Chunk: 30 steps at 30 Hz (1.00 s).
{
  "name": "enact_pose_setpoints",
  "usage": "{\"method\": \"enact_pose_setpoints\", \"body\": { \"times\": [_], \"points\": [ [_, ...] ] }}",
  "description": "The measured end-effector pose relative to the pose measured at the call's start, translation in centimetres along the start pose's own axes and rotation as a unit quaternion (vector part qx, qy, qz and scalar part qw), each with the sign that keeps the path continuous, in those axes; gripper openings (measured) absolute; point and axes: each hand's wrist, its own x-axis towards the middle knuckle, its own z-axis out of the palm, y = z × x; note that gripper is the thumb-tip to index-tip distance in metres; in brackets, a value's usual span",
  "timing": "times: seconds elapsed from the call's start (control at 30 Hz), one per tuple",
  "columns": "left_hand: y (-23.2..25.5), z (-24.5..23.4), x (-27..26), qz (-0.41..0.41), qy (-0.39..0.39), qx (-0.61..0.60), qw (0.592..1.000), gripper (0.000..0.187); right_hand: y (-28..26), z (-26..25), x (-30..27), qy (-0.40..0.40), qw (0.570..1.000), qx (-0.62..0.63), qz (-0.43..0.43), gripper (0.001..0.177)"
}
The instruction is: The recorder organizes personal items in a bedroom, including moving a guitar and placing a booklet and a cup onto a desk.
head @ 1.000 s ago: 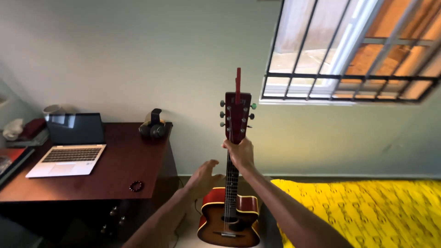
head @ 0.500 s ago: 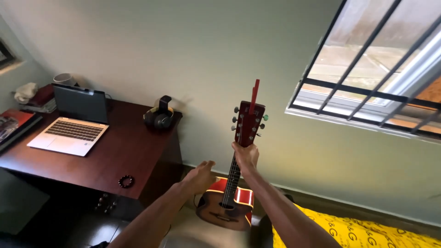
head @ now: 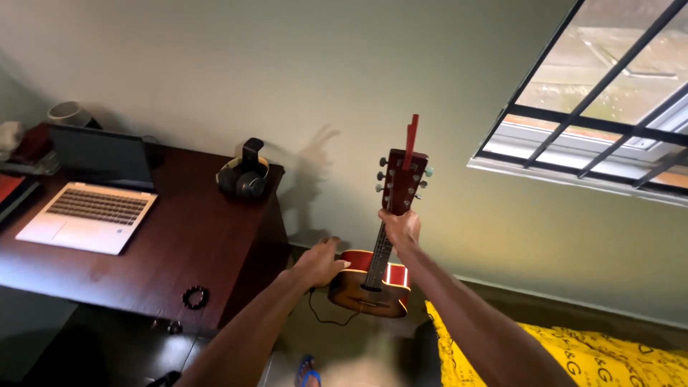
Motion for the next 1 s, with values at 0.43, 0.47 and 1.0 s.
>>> {"method": "enact_pose_setpoints", "body": {
  "times": [0.43,0.47,1.0],
  "points": [
    [-4.8,-2.7,10.5,-0.032,-0.06,-0.019,0.998,0.078,2.5,6.7,9.4,0.01,0.999,-0.029,0.042,0.049],
    [-5.5,-2.2,11.3,-0.028,-0.047,-0.035,0.998,0.078,3.2,7.5,10.2,0.024,0.998,-0.036,0.036,0.051],
    [-6.7,-0.4,16.7,-0.141,-0.05,-0.044,0.988,0.079,13.0,16.0,18.7,-0.044,0.998,0.017,-0.046,0.043]
  ]
}}
